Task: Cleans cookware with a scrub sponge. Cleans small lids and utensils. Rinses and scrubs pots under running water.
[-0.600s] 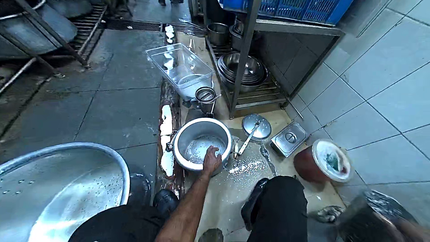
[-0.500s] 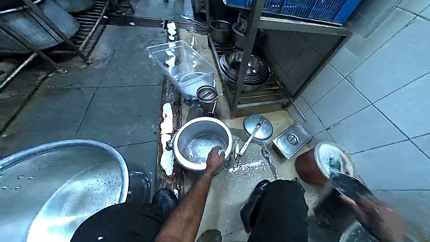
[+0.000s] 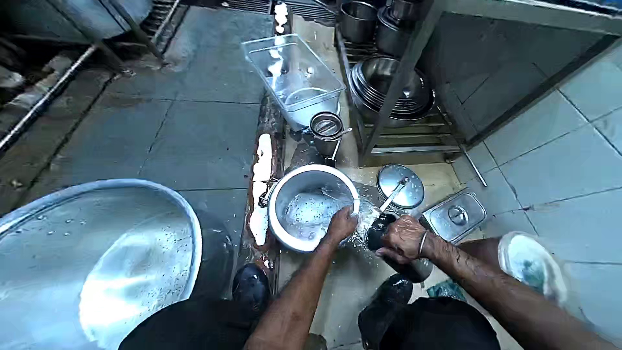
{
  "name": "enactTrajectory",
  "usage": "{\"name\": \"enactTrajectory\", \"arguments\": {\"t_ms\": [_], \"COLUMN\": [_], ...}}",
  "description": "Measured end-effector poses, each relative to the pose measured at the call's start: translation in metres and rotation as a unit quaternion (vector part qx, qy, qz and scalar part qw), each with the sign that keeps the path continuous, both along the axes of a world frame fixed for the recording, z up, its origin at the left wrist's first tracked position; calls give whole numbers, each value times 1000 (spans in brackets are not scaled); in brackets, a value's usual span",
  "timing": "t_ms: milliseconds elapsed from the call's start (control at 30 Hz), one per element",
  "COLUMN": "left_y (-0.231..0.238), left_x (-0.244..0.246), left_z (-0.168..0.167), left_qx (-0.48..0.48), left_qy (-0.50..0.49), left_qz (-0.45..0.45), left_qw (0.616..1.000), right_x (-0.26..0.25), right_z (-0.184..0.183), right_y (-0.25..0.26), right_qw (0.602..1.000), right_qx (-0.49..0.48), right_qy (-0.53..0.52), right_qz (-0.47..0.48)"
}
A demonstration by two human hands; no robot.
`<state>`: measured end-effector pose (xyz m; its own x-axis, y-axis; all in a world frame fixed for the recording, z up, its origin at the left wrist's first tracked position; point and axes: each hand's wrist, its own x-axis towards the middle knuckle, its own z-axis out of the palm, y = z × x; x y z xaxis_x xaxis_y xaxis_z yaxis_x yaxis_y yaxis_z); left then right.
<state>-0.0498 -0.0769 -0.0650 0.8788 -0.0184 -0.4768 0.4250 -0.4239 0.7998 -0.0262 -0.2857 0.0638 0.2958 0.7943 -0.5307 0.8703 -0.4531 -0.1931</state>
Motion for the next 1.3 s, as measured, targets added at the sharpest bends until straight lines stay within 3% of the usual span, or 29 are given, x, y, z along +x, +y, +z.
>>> {"name": "enactTrajectory", "arguments": {"t_ms": [133,267,367,467,567,633,833,967,1067,1200,1300], "left_y": [24,76,112,144,171,170,140,138,132,126,126], "left_x": [-21,-40,-55,-63,-60,-64,-62,-60,-63,-74,-81], "left_z": [-7,6,18,6,6,-7,-26,-22,-19,-22,-25], "left_qx": [69,150,189,238,147,80,59,72,90,93,103], "left_qy": [22,61,-23,-158,-113,-55,-49,-38,-34,-41,-23], "left_qz": [-59,-95,36,209,352,372,407,414,410,408,395], "left_qw": [996,982,981,935,917,923,910,907,907,907,913], "right_x": [-14,-29,-31,-25,-2,23,77,65,41,19,0], "right_z": [4,2,8,10,10,13,31,17,26,71,118], "right_y": [57,129,191,239,260,262,223,167,127,55,-20], "right_qw": [995,989,987,989,994,997,979,962,962,941,871], "right_qx": [-53,-46,-34,-21,-16,-5,-46,-113,-127,10,148], "right_qy": [78,124,141,133,108,73,-51,-54,-8,-55,-189], "right_qz": [31,61,62,65,28,-22,-191,-243,-242,-335,-429]}}
